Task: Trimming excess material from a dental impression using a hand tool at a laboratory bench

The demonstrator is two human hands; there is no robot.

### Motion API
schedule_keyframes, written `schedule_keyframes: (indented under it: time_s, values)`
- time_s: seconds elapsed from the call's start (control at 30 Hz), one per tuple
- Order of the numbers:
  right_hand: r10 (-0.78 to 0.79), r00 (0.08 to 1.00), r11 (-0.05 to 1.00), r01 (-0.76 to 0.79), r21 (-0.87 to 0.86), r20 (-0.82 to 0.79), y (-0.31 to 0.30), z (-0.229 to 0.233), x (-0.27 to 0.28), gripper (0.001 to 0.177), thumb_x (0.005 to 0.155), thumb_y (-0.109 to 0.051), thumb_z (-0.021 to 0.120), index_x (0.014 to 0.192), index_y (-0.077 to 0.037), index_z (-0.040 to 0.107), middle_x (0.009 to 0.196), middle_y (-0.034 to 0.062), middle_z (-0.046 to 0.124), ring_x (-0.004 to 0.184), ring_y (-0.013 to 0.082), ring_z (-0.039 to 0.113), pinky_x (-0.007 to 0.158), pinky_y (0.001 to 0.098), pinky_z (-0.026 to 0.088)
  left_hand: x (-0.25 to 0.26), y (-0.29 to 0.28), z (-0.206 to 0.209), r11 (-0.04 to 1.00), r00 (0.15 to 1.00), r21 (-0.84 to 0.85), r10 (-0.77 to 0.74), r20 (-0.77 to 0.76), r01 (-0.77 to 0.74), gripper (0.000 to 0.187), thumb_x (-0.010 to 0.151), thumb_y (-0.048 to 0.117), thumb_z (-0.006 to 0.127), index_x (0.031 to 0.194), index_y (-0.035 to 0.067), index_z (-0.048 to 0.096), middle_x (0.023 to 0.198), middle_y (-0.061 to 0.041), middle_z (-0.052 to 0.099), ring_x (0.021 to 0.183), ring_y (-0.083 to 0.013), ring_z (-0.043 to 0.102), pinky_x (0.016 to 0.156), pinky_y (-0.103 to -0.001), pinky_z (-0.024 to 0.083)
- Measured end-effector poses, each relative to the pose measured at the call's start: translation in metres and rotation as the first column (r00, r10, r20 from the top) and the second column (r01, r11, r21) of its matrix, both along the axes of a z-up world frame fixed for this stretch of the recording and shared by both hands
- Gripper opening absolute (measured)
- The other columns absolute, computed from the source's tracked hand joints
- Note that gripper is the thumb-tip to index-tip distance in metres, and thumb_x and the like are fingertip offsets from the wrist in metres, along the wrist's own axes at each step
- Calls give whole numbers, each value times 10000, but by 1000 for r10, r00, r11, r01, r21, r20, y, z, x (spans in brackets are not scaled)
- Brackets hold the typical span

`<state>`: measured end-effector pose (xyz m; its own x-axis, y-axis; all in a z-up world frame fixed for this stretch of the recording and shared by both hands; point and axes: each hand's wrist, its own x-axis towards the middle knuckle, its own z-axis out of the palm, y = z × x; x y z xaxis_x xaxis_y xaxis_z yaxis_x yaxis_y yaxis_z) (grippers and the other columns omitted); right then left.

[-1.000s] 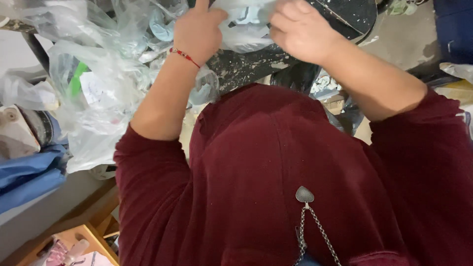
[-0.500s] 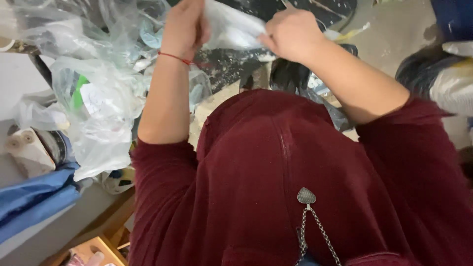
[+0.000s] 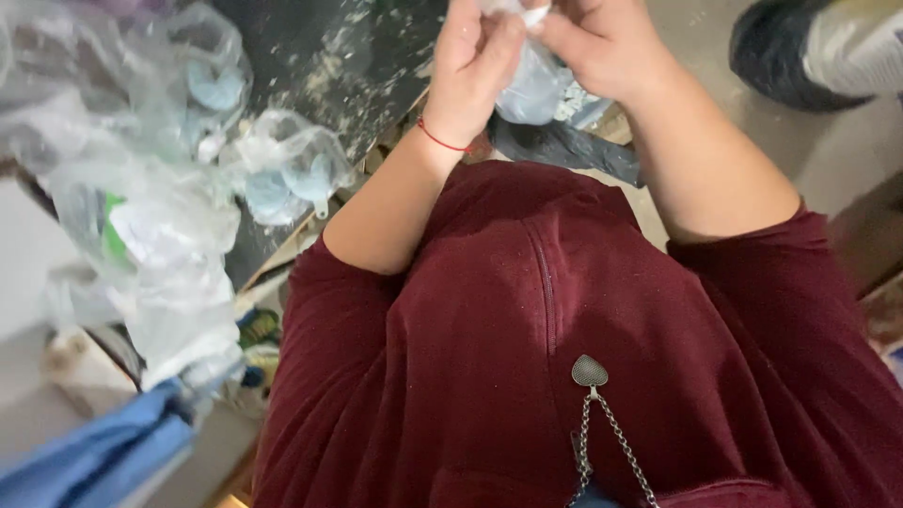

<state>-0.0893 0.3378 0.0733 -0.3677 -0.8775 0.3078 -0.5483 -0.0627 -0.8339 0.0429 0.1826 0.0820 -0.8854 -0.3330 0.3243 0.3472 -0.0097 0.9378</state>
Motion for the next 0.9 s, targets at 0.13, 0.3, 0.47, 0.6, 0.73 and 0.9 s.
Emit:
schedule_keyframes:
  time_s: [0.13, 0.3, 0.47, 0.6, 0.73, 0.9]
  values:
    - [-173, 850, 973, 226, -48, 498, 45, 1, 21, 119, 1171, -107, 643, 1061, -119, 601, 1043, -1, 630, 935, 103, 579, 846, 260, 451, -10, 27, 25, 850, 916, 349, -394, -74, 394, 273, 1024, 242, 721, 1124, 83, 522, 763, -27, 477, 512, -111, 398, 447, -250, 319]
    - [-413, 574, 829, 558, 31, 707, 79, 19, 63, 144, 1091, -114, 655, 972, -163, 589, 789, -49, 539, 665, 50, 499, 587, 226, 371, -16, 38, 2, 897, 890, 55, -442, 115, 438, 229, 952, 140, 778, 1141, 122, 650, 1015, 27, 671, 919, -79, 603, 844, -237, 502]
    - [-611, 248, 637, 718, 281, 752, 102, -2, 96, 197, 947, -27, 633, 817, -171, 598, 609, -33, 471, 493, 52, 404, 410, 250, 211, -8, 65, 1, 743, 952, -617, -303, 32, 258, 136, 815, -6, 676, 918, 81, 668, 1084, -34, 536, 982, -209, 628, 824, -332, 527]
    - [-649, 334, 704, 603, 374, 684, 143, 7, 123, 102, 931, -78, 712, 867, -157, 703, 707, -69, 641, 541, 15, 508, 454, 209, 391, -10, 99, 2, 679, 796, -689, -551, -249, 255, 180, 822, -53, 668, 946, 78, 661, 1058, -39, 731, 875, -315, 660, 781, -413, 502]
    - [-601, 481, 765, 578, 284, 638, 178, 63, 154, 208, 1067, -232, 473, 1069, -134, 657, 775, -109, 507, 643, -2, 383, 555, 198, 254, -15, 143, 1, 629, 751, -721, -617, -236, 290, 278, 691, -132, 531, 869, 67, 609, 894, -41, 733, 708, -317, 530, 717, -389, 425]
    - [-752, 545, 648, 715, 263, 371, 242, 18, 167, 620, 939, -94, 729, 1492, -95, 448, 879, -40, 520, 765, 66, 486, 689, 234, 388, -21, 201, -2, 604, 766, -615, -643, 2, 508, 137, 765, 50, 663, 832, 109, 560, 736, -23, 589, 700, -226, 504, 644, -365, 405]
